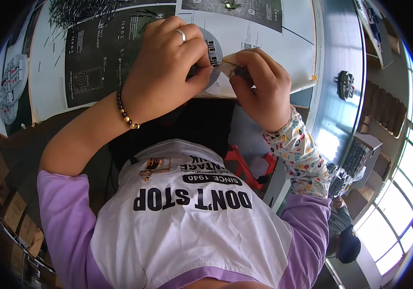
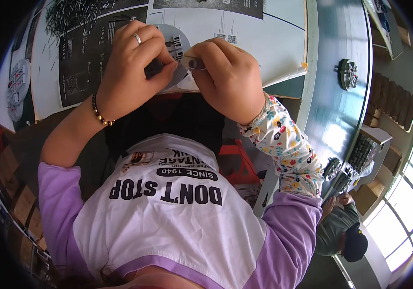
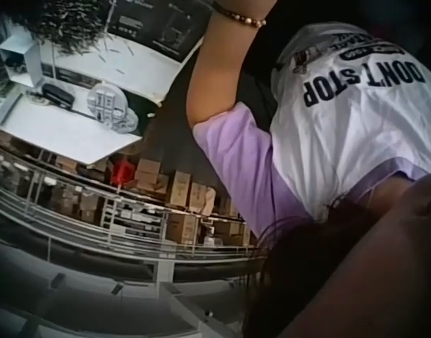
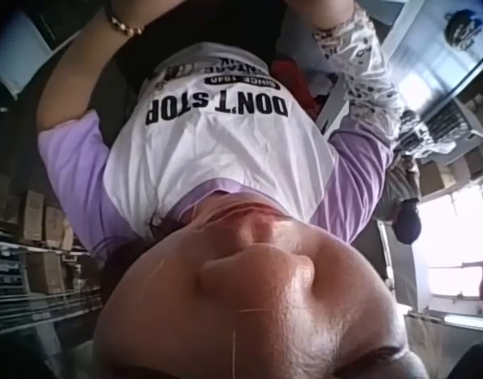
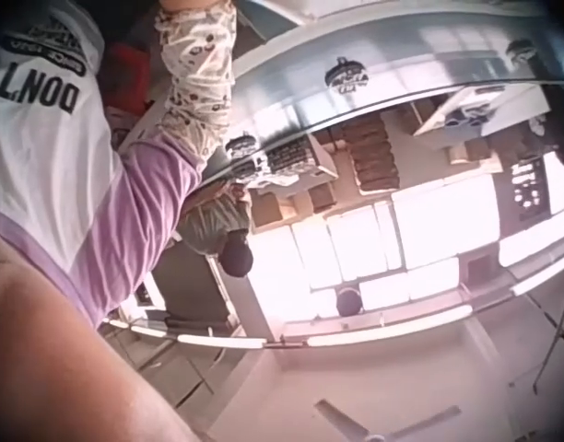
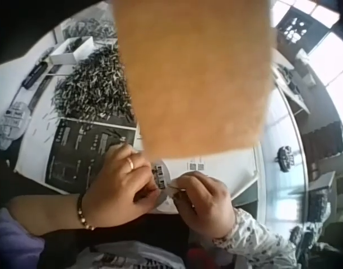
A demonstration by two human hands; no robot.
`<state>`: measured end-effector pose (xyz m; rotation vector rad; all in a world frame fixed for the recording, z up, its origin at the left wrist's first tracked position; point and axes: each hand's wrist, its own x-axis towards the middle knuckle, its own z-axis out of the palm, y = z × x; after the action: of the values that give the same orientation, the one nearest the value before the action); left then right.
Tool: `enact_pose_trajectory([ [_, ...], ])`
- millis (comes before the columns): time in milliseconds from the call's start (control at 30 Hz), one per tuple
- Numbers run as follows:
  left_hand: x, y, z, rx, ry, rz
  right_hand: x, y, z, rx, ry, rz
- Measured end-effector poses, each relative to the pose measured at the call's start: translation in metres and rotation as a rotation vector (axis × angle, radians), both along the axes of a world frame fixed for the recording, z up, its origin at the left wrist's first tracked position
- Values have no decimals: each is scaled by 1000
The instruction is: Assembling small plastic circular parts at a workstation in a factory.
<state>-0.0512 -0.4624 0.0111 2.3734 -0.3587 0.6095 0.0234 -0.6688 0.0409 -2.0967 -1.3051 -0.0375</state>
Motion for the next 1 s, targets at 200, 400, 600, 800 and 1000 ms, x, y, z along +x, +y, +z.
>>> enact_pose_trajectory([
  [200,0,-2,-1,-10,-17,1,-1,5,-2,-21,0,25],
  [400,-1,-4,-4,-18,29,31,3,6,1,-55,-22,44],
  [600,1,4,0,19,-38,-50,12,7,10,-122,-20,129],
  [800,27,17,-37,222,-741,-28,29,21,23,-253,-160,310],
  [1000,11,17,-9,17,-162,-154,25,34,34,-453,-175,320],
])
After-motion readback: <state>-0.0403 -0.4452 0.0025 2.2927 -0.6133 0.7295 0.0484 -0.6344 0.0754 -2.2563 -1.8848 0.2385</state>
